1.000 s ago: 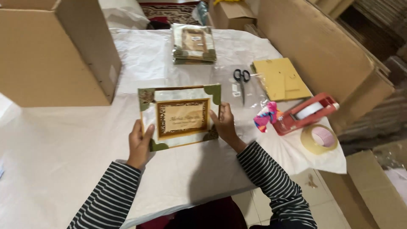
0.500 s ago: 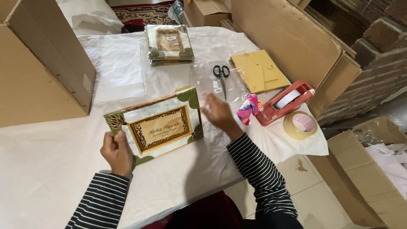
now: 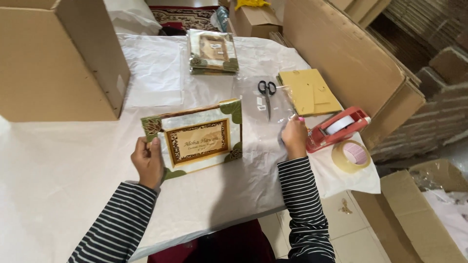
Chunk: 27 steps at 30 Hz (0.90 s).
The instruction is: The person wraps a photo frame in clear plastic, secures it with tape, and sets it aside. Then they pick up another photo frame, wipe its front and back surfaces with a cloth, and place it on the table. The workspace includes scissors, tape, and other frames.
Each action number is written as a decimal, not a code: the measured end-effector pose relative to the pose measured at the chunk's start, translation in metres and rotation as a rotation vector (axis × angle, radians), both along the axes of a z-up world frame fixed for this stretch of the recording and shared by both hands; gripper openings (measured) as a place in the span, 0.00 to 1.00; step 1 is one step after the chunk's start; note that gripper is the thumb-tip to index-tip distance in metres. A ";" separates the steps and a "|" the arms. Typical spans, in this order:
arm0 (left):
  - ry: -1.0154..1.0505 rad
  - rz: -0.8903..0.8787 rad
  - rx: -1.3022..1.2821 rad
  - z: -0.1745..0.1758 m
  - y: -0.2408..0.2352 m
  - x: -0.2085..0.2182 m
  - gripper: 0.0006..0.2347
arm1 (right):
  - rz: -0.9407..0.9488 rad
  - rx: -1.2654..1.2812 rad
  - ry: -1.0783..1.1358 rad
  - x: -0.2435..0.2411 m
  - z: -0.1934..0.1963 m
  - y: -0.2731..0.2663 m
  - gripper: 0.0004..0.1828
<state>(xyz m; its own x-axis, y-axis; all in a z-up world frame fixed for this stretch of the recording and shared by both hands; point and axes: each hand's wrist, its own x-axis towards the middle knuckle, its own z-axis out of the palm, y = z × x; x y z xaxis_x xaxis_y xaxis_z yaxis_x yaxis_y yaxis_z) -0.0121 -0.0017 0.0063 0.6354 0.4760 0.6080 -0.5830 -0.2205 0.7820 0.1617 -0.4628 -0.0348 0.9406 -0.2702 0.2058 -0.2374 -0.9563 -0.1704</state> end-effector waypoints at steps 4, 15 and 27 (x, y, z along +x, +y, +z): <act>0.036 -0.004 -0.021 -0.004 0.004 0.005 0.05 | 0.078 -0.042 -0.020 -0.010 0.015 -0.001 0.20; 0.075 -0.004 0.012 -0.005 -0.001 0.011 0.05 | 0.366 0.264 -0.549 -0.103 0.161 0.038 0.09; 0.072 -0.063 0.047 0.004 0.004 0.006 0.06 | 1.303 0.231 -0.483 -0.126 0.215 0.272 0.14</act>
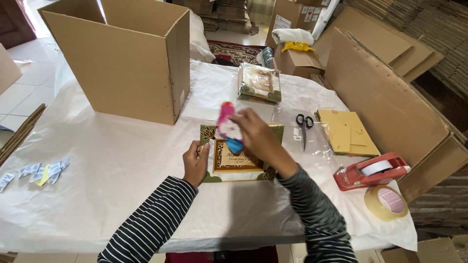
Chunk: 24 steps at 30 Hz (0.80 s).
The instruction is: The person wraps a photo frame in clear plastic, secures it with tape, and sets it aside. Then they pick up another photo frame, wipe its front and back surfaces with a cloth, and place it on the table. The workspace includes scissors, tape, and other frames.
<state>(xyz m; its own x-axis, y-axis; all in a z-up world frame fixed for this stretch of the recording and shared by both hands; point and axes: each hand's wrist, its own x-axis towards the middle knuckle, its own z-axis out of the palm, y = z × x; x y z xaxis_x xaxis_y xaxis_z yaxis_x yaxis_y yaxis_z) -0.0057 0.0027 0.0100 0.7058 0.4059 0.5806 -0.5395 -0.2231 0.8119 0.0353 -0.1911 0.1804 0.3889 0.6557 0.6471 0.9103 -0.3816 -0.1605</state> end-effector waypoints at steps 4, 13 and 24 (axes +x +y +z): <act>0.007 0.013 0.002 0.007 -0.004 -0.007 0.05 | -0.048 -0.136 -0.054 0.025 -0.030 0.040 0.13; 0.025 0.014 -0.035 0.016 -0.005 -0.010 0.04 | -0.117 -0.396 -0.068 0.029 -0.030 0.041 0.32; -0.006 0.027 0.003 0.020 -0.006 -0.015 0.04 | -0.083 -0.407 0.205 0.023 -0.008 0.030 0.29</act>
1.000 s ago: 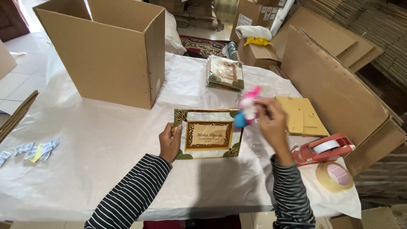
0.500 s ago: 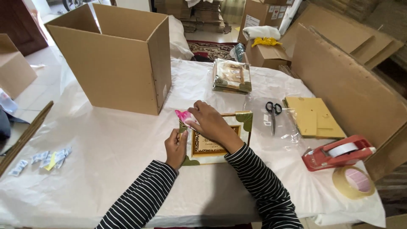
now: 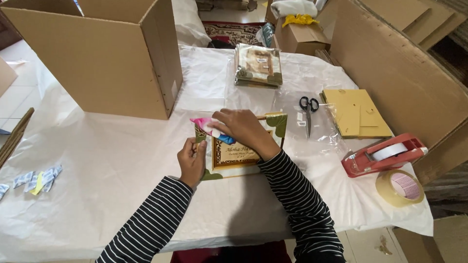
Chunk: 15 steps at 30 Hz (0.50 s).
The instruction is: The person wraps a photo frame in clear plastic, secures it with tape, and sets it aside. Then they pick up another photo frame, wipe its front and back surfaces with a cloth, and place it on the table. The workspace includes scissors, tape, and other frames.
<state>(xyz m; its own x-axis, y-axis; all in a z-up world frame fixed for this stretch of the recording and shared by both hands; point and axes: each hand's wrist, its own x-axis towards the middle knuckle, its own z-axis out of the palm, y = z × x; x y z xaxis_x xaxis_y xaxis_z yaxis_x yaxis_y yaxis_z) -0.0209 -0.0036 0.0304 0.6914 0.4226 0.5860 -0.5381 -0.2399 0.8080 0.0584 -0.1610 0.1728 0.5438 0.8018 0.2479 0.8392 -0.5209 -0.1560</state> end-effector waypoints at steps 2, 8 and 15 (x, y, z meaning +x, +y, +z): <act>-0.004 0.000 0.002 0.005 -0.003 -0.002 0.04 | 0.020 0.041 -0.025 0.003 -0.003 -0.002 0.27; -0.027 0.008 0.045 -0.010 0.004 0.003 0.05 | -0.146 0.240 -0.135 0.024 -0.020 -0.020 0.21; -0.009 0.007 0.040 -0.011 0.005 0.006 0.04 | -0.170 0.348 -0.132 0.021 0.022 -0.077 0.16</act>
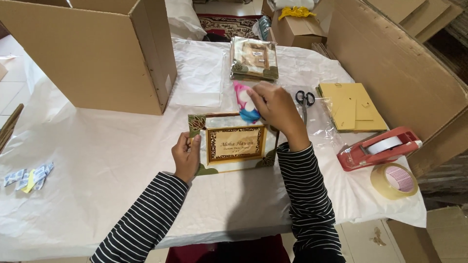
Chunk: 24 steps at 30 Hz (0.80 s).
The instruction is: The person wraps a photo frame in clear plastic, secures it with tape, and sets it aside. Then they pick up another photo frame, wipe its front and back surfaces with a cloth, and place it on the table. The workspace includes scissors, tape, and other frames.
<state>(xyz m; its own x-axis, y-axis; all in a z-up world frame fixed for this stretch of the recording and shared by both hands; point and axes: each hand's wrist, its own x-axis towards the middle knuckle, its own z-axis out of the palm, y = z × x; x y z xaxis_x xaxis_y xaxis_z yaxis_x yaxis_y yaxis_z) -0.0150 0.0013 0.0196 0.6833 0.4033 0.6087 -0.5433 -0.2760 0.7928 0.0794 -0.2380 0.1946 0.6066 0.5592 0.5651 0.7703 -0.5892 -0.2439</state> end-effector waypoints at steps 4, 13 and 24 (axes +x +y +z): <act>0.018 0.000 -0.016 -0.003 0.002 0.002 0.05 | 0.037 -0.143 0.281 -0.004 -0.008 0.012 0.18; 0.052 0.013 -0.063 -0.003 0.005 0.005 0.05 | -0.007 -0.182 -0.025 0.032 -0.060 0.046 0.29; 0.034 0.048 -0.033 0.005 0.000 0.003 0.05 | -0.069 -0.082 -0.054 0.039 -0.055 0.038 0.28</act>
